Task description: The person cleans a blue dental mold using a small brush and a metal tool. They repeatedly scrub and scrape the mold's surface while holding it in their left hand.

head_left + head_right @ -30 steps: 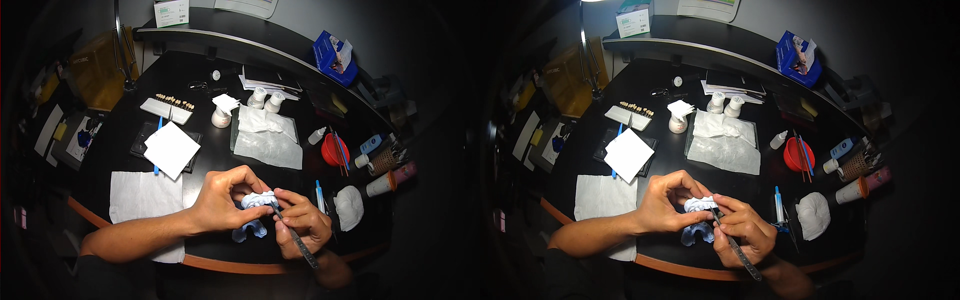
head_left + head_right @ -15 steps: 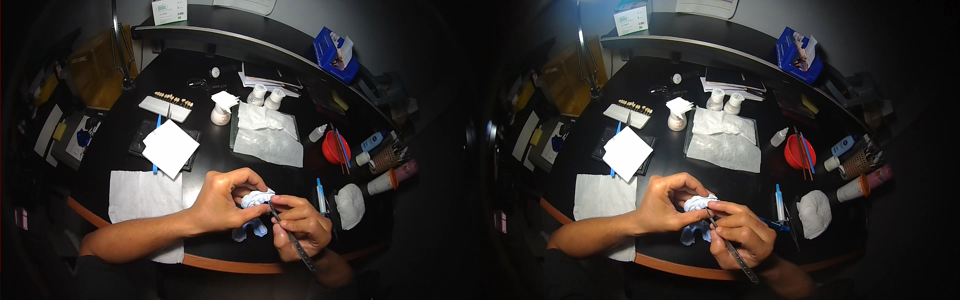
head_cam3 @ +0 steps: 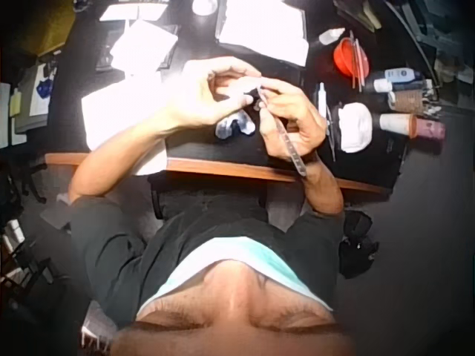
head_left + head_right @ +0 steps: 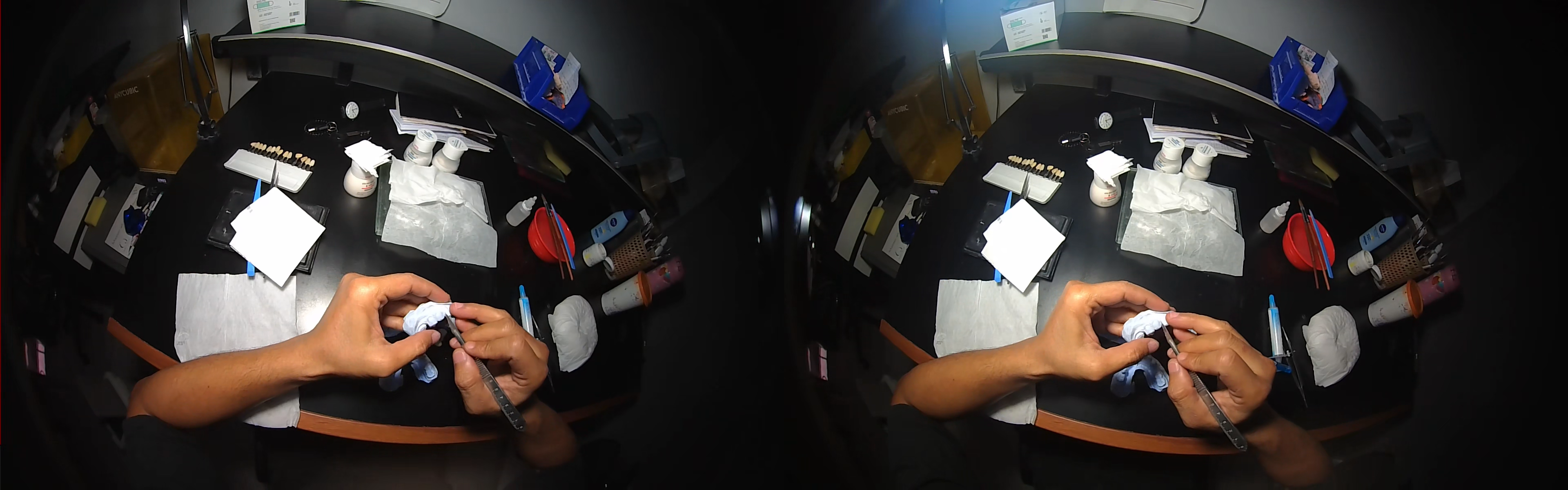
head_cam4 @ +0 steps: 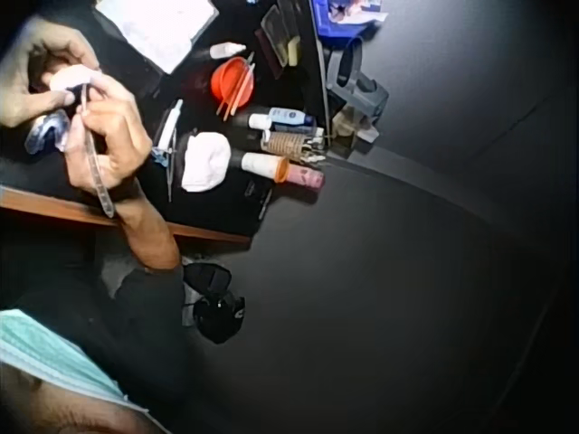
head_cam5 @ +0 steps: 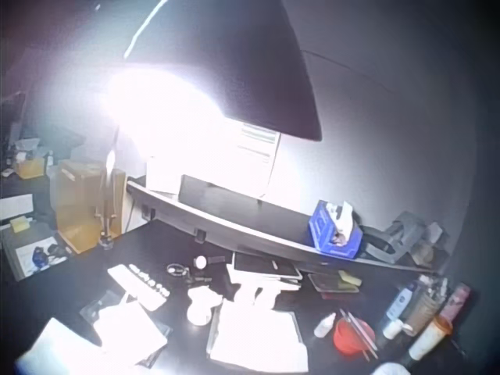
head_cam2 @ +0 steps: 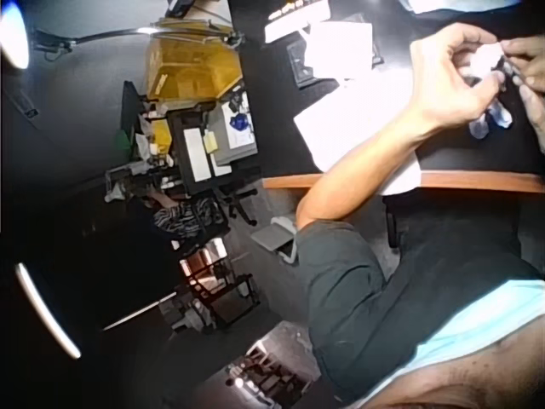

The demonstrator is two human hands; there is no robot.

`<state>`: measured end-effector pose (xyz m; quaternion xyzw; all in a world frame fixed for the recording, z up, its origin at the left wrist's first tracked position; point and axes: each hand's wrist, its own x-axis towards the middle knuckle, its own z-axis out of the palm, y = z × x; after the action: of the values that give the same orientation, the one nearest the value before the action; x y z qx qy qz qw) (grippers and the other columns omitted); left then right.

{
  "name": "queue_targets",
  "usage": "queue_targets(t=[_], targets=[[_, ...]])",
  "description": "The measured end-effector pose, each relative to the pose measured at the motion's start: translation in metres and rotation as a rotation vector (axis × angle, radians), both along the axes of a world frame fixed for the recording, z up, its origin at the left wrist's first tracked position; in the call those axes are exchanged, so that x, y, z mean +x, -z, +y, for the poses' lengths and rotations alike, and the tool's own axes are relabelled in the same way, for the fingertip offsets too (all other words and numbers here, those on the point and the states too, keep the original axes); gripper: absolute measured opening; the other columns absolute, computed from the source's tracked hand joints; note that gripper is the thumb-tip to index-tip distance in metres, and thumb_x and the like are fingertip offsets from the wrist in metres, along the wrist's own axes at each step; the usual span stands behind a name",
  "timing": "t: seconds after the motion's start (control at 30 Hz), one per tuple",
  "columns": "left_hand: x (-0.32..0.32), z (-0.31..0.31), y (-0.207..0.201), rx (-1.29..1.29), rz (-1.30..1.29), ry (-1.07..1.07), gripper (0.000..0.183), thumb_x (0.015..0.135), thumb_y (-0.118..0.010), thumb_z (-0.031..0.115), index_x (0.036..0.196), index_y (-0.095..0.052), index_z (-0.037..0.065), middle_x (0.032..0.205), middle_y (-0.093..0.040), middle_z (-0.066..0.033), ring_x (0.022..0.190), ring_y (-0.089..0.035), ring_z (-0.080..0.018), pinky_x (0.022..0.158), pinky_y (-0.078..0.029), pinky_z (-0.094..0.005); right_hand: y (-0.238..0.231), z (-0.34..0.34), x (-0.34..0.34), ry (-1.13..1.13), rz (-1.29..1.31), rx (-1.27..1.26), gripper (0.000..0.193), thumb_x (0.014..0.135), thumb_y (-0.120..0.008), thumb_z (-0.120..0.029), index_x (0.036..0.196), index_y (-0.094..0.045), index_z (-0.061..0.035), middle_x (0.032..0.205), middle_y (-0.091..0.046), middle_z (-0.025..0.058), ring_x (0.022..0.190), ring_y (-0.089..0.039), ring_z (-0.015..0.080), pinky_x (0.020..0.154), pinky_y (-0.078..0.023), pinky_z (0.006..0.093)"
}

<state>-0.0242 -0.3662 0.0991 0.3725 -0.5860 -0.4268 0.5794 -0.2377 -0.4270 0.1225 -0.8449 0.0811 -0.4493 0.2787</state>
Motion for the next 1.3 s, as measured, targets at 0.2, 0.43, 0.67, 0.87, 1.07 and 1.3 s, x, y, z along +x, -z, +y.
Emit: queue_targets(t=[0.2,0.43,0.67,0.87,1.07,1.3], targets=[[0.003,0.001,0.0,0.039,0.019,0.105,0.048,0.088,-0.077,-0.008,0.134,-0.063,-0.013,0.119,-0.074,-0.023,0.112,-0.075,-0.0231,0.101,-0.063,-0.035,0.0,-0.004,-0.001,0.012,-0.01,-0.009,0.017,0.084,-0.076,0.006,0.096,-0.064,0.0038,0.091,-0.072,0.0182,0.104,-0.077,0.0425,0.086,-0.069,0.0447],[0.004,0.0,0.0,0.034,0.046,0.144,0.054,0.088,-0.078,-0.007,0.139,-0.062,-0.011,0.122,-0.073,-0.023,0.113,-0.074,-0.0242,0.1,-0.063,-0.0367,-0.006,-0.003,-0.003,0.016,0.012,-0.021,0.016,0.084,-0.075,0.005,0.095,-0.064,0.0032,0.088,-0.072,0.0174,0.104,-0.077,0.0427,0.085,-0.069,0.0454],[0.004,-0.001,-0.004,-0.041,-0.076,0.036,0.054,0.083,-0.083,-0.004,0.134,-0.069,-0.003,0.123,-0.074,-0.0188,0.113,-0.074,-0.0244,0.095,-0.066,-0.0342,-0.008,-0.002,-0.006,-0.01,-0.001,-0.037,0.016,0.082,-0.075,0.006,0.092,-0.064,0.0007,0.085,-0.072,0.0153,0.105,-0.077,0.0418,0.085,-0.066,0.0452],[0.004,-0.001,-0.006,-0.123,-0.179,-0.027,0.053,0.08,-0.087,-0.002,0.13,-0.072,-0.003,0.124,-0.074,-0.0183,0.112,-0.076,-0.0251,0.092,-0.067,-0.0325,-0.009,-0.001,-0.005,-0.002,0.024,-0.046,0.016,0.081,-0.074,0.007,0.09,-0.063,-0.0002,0.082,-0.071,0.0143,0.106,-0.077,0.042,0.086,-0.064,0.0455],[0.001,-0.003,-0.001,-0.154,-0.156,-0.069,0.053,0.077,-0.096,0.008,0.125,-0.075,-0.001,0.12,-0.076,-0.0211,0.102,-0.079,-0.0244,0.084,-0.068,-0.0318,-0.008,0.0,-0.006,-0.009,0.032,-0.04,0.016,0.08,-0.074,0.007,0.089,-0.063,-0.0002,0.082,-0.07,0.0143,0.105,-0.077,0.0424,0.088,-0.064,0.0466],[0.005,0.002,-0.012,-0.137,-0.206,-0.017,0.052,0.08,-0.091,0.003,0.128,-0.072,-0.006,0.114,-0.076,-0.0192,0.103,-0.078,-0.024,0.088,-0.068,-0.0321,-0.01,0.001,-0.006,-0.017,0.025,-0.06,0.016,0.079,-0.074,0.007,0.089,-0.064,-0.0001,0.082,-0.071,0.0142,0.104,-0.078,0.0418,0.086,-0.065,0.0456]])
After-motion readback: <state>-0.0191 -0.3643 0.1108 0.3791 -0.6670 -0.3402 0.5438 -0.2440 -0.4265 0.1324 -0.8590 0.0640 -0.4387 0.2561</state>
